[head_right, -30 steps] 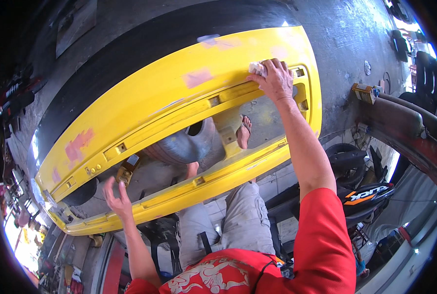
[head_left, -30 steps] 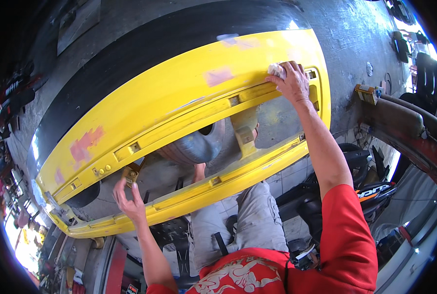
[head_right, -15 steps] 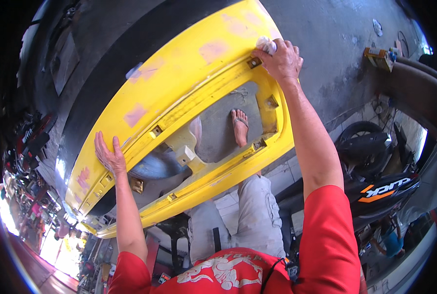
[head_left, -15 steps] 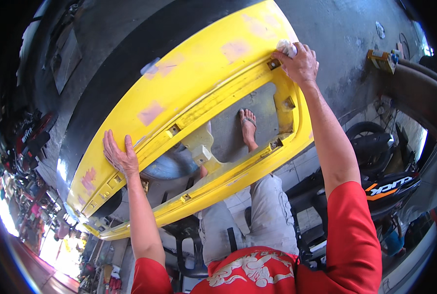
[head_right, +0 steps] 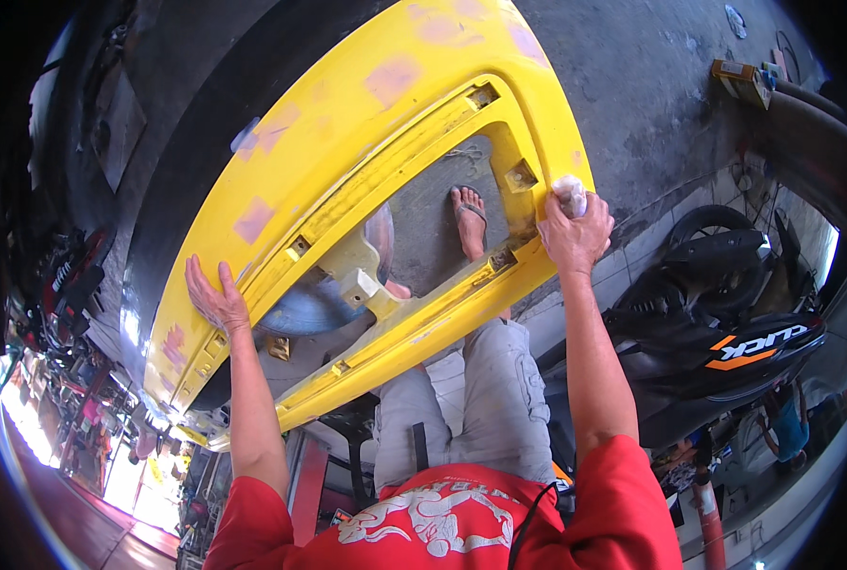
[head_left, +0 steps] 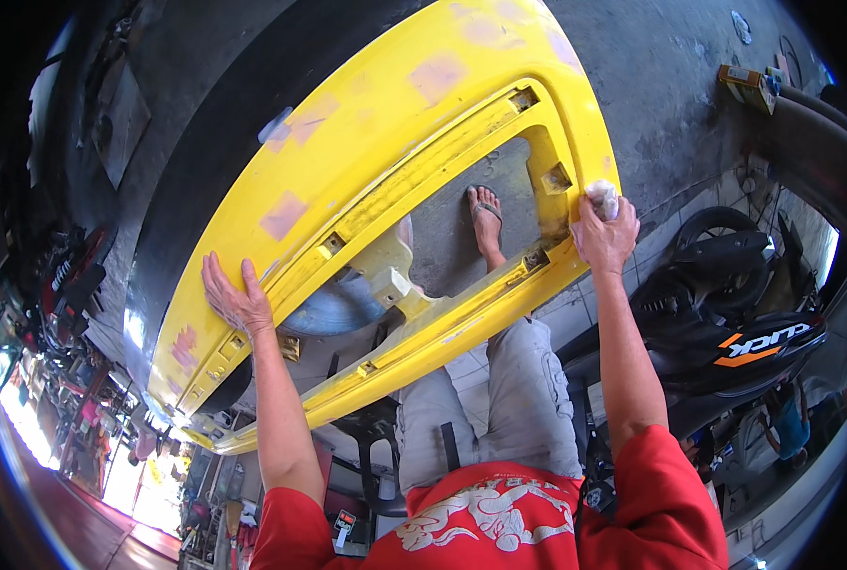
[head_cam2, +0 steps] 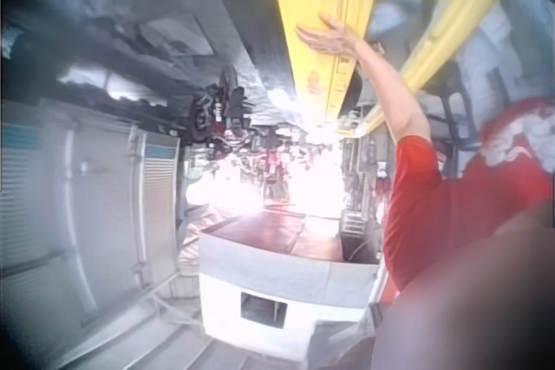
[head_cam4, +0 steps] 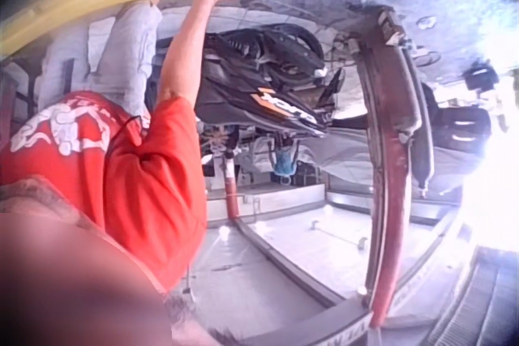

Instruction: The person sands a yellow car bumper with a sanding block and wipes the surface with a cloth. The person alternates between sanding and wiping, focusing on different areas of the bumper.

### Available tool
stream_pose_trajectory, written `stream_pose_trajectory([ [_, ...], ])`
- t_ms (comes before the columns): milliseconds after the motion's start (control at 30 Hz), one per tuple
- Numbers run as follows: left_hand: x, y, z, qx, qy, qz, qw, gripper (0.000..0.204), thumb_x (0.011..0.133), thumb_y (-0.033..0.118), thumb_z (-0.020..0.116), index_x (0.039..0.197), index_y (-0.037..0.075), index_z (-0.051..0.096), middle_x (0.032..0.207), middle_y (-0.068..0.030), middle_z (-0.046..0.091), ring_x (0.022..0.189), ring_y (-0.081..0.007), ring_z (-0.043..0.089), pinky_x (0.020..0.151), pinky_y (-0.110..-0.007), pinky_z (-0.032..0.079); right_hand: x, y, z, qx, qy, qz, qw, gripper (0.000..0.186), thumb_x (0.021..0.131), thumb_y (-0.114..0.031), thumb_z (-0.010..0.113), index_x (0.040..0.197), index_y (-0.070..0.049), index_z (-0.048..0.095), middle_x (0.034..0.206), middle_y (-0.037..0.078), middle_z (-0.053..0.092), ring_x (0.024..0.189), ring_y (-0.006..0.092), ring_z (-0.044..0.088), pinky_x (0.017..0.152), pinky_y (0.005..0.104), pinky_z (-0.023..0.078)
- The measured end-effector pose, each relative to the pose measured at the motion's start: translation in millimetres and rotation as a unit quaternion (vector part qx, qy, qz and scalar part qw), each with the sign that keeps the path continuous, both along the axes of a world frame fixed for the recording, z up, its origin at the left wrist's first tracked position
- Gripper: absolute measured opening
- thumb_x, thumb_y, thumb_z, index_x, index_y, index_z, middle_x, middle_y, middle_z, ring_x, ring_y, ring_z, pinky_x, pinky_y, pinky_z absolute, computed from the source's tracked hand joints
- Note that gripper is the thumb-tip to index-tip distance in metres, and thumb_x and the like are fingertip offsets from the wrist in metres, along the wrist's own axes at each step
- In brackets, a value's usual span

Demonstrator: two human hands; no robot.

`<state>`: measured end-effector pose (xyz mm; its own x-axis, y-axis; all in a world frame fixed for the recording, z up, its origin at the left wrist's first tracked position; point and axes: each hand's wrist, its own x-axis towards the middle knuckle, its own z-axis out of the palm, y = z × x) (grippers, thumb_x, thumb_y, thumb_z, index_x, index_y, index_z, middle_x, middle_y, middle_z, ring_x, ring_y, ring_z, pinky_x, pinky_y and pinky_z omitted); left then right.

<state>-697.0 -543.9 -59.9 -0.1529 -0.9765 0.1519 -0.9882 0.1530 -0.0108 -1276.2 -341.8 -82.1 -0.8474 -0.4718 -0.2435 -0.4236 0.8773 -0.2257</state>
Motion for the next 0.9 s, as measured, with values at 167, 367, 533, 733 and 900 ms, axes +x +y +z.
stream_pose_trajectory([
  [167, -2.6, -0.6, 1.1, -0.009, 0.011, -0.005, 1.0, 0.072, 0.108, 0.056, 0.063, 0.159, 0.006, 0.056, 0.161, -0.0195, 0.056, 0.15, -0.0395, 0.051, 0.12, -0.053, 0.04, -16.2, -62.4, -0.8, 0.018, -0.009, -0.019, 1.0, 0.062, 0.083, -0.052, 0.08, 0.128, -0.01, 0.075, 0.126, 0.016, 0.074, 0.123, 0.0402, 0.066, 0.104, 0.0584, 0.051],
  [367, -4.7, -0.9, 1.1, -0.011, 0.006, 0.0, 1.0, 0.072, 0.107, 0.058, 0.063, 0.158, 0.007, 0.056, 0.161, -0.0181, 0.056, 0.149, -0.0391, 0.051, 0.12, -0.053, 0.04, -40.8, -129.5, -22.8, -0.088, 0.04, 0.194, 0.976, 0.054, 0.092, -0.043, 0.081, 0.137, -0.016, 0.074, 0.147, 0.008, 0.069, 0.141, 0.0353, 0.06, 0.114, 0.0547, 0.047],
  [533, -9.7, -0.9, 6.0, -0.007, -0.009, 0.0, 1.0, 0.069, 0.108, 0.053, 0.065, 0.158, 0.005, 0.056, 0.16, -0.0211, 0.057, 0.149, -0.0405, 0.052, 0.12, -0.054, 0.041, -24.1, -33.1, -17.4, -0.107, 0.015, 0.382, 0.918, 0.064, 0.097, -0.017, 0.071, 0.159, -0.019, 0.063, 0.173, 0.008, 0.049, 0.165, 0.033, 0.037, 0.135, 0.0531, 0.028],
  [733, -12.3, -0.1, 9.3, -0.016, -0.013, -0.001, 1.0, 0.069, 0.109, 0.054, 0.063, 0.158, 0.005, 0.056, 0.16, -0.021, 0.056, 0.149, -0.04, 0.052, 0.119, -0.053, 0.042, 12.8, 37.5, 9.2, -0.056, 0.035, 0.341, 0.938, 0.06, 0.099, -0.018, 0.066, 0.159, -0.014, 0.063, 0.176, 0.012, 0.045, 0.166, 0.0362, 0.034, 0.132, 0.0535, 0.028],
  [900, -7.6, -0.3, 2.7, -0.013, -0.006, 0.002, 1.0, 0.073, 0.108, 0.063, 0.058, 0.157, 0.008, 0.057, 0.161, -0.0168, 0.056, 0.149, -0.0382, 0.051, 0.12, -0.053, 0.04, -14.7, -107.4, -39.2, -0.135, 0.135, 0.362, 0.912, 0.055, 0.099, -0.018, 0.07, 0.154, -0.022, 0.065, 0.162, 0.005, 0.057, 0.154, 0.0312, 0.048, 0.119, 0.055, 0.04],
])
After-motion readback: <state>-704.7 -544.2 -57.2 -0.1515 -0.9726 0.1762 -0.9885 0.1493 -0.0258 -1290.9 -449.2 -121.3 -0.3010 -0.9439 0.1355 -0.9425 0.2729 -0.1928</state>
